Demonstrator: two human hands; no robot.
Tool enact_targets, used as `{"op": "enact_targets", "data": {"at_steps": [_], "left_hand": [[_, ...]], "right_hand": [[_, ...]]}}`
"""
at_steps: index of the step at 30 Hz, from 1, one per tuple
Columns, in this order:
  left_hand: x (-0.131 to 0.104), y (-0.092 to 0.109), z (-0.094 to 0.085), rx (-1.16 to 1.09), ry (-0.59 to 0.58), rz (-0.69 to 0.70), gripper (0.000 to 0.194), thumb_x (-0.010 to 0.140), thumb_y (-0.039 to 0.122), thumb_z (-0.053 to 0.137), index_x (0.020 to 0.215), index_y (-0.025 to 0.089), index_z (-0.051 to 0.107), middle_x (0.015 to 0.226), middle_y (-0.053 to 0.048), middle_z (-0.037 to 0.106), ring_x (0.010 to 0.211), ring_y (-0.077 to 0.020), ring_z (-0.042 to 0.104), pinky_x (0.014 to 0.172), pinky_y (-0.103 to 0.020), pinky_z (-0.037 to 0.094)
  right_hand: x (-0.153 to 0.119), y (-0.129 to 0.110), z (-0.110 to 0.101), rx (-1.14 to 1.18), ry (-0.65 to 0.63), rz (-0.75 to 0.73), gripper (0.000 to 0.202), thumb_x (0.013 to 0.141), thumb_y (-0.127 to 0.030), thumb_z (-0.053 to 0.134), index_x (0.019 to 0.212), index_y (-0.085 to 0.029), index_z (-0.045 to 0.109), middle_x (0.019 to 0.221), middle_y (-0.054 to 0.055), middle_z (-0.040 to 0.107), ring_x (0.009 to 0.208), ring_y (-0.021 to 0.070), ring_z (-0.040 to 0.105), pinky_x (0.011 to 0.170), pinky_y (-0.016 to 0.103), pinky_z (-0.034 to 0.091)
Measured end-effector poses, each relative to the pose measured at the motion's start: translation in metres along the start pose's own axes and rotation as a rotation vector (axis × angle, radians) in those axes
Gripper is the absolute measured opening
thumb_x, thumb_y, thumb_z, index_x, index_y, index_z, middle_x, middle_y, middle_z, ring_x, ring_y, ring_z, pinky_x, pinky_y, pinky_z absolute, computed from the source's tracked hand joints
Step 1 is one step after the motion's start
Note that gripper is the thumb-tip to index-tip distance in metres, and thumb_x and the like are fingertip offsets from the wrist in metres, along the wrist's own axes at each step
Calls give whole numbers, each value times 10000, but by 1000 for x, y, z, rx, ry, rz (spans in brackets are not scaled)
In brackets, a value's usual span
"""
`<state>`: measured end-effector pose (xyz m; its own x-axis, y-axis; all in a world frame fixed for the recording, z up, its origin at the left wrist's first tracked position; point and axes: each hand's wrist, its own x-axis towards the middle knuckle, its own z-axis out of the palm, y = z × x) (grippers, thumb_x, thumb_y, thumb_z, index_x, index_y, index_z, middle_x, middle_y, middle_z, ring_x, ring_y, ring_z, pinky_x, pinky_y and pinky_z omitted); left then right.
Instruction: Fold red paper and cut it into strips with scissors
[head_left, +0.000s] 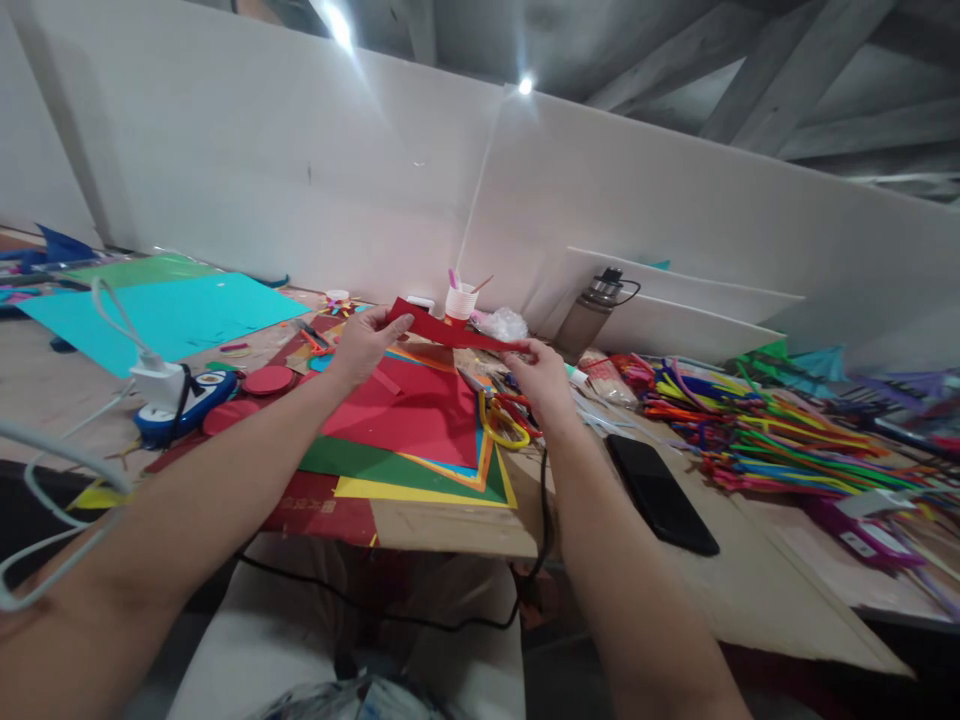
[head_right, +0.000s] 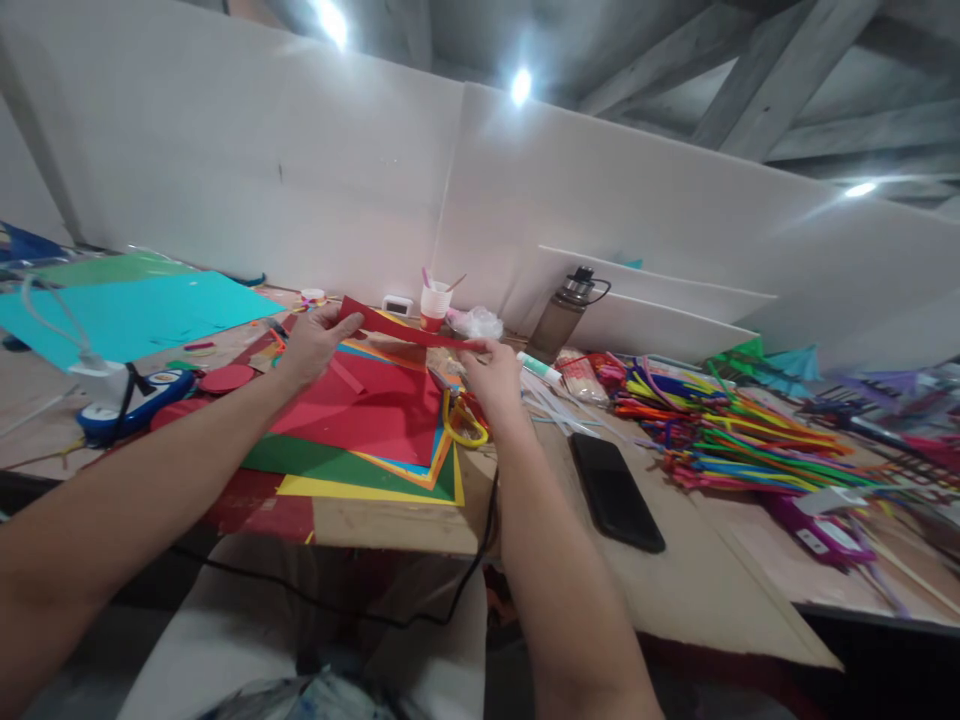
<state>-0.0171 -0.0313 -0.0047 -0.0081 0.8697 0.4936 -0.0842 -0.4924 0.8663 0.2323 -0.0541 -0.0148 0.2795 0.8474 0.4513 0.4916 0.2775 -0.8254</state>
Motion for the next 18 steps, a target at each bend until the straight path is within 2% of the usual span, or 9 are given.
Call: {"op": "enact_targets", "data": {"at_steps": [3, 5, 8, 12, 18], "left_hand": [[5, -7, -4, -64, 7, 17, 292, 710, 447, 748, 817, 176, 726, 806, -34, 695, 754, -148, 635, 732, -251, 520], [7, -10, -5, -119, 8, 9, 304, 705, 453, 749, 822, 174, 722, 816, -41, 704, 770, -153, 644, 741, -255, 528], [9, -11, -7, -203, 14, -30, 299, 691, 436, 760, 823, 172, 711, 842, -46, 713, 814, -163, 662, 743, -259, 539], [11, -11, -11, -265, 21, -113, 306, 659, 402, 788, 821, 165, 684, 826, -40, 702, 824, -168, 680, 731, -269, 550], [13, -13, -17, -257, -36, -202, 244, 676, 334, 788, 801, 170, 657, 752, -24, 671, 776, -165, 686, 730, -286, 559]], "right_hand": [[2, -3, -2, 379, -82, 197, 306, 623, -351, 726, 880, -196, 667, 630, -63, 586, 474, 65, 425, 476, 206, 355], [0, -7, -2, 555, -150, 266, 367, 576, -330, 758, 904, -216, 639, 600, -98, 562, 402, 30, 341, 407, 178, 288], [-3, -13, -2, 716, -217, 282, 396, 546, -300, 794, 888, -231, 606, 629, -92, 615, 407, 32, 425, 402, 162, 346], [-5, -13, 1, 787, -244, 293, 380, 546, -274, 830, 839, -217, 596, 686, -46, 681, 509, 76, 584, 473, 185, 478], [-5, -12, 2, 767, -264, 338, 295, 630, -283, 811, 835, -193, 618, 673, -18, 686, 530, 89, 632, 485, 178, 511]]}}
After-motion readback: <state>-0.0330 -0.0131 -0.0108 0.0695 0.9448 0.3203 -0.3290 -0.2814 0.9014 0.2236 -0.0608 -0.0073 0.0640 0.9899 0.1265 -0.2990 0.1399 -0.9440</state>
